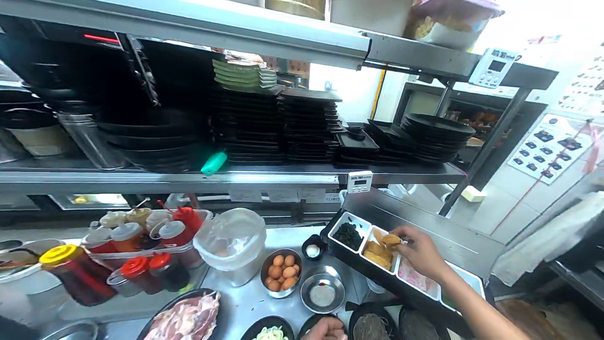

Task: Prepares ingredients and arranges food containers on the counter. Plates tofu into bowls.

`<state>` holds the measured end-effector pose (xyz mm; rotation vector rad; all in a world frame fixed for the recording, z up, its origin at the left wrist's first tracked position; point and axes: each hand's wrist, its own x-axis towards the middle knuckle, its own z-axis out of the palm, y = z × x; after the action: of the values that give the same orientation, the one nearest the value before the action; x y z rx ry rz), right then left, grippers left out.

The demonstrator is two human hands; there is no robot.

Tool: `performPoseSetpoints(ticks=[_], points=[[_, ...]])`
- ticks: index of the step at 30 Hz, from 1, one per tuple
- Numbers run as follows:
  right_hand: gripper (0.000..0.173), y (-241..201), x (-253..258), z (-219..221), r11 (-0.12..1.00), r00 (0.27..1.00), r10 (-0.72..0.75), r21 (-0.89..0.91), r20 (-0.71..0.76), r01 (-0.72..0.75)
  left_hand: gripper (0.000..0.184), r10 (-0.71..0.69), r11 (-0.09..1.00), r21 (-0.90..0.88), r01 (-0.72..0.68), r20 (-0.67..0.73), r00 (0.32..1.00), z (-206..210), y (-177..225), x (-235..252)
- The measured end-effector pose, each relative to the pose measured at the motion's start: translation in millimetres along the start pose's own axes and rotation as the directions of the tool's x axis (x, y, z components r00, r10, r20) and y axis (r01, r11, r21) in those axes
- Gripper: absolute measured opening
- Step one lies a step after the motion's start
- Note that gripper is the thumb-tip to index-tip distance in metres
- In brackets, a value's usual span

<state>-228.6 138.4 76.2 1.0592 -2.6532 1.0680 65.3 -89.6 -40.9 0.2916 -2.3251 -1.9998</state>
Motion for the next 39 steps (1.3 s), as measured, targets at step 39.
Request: performPoseSetpoints(ticks=[39], points=[[0.028,-190,-69,423,0.968,0.518,0.044,-0.165,0.854,0.188,0.033,-0.671,0.559,-0.829,-0.030,-0.473,0.571,-112,-166,-169]])
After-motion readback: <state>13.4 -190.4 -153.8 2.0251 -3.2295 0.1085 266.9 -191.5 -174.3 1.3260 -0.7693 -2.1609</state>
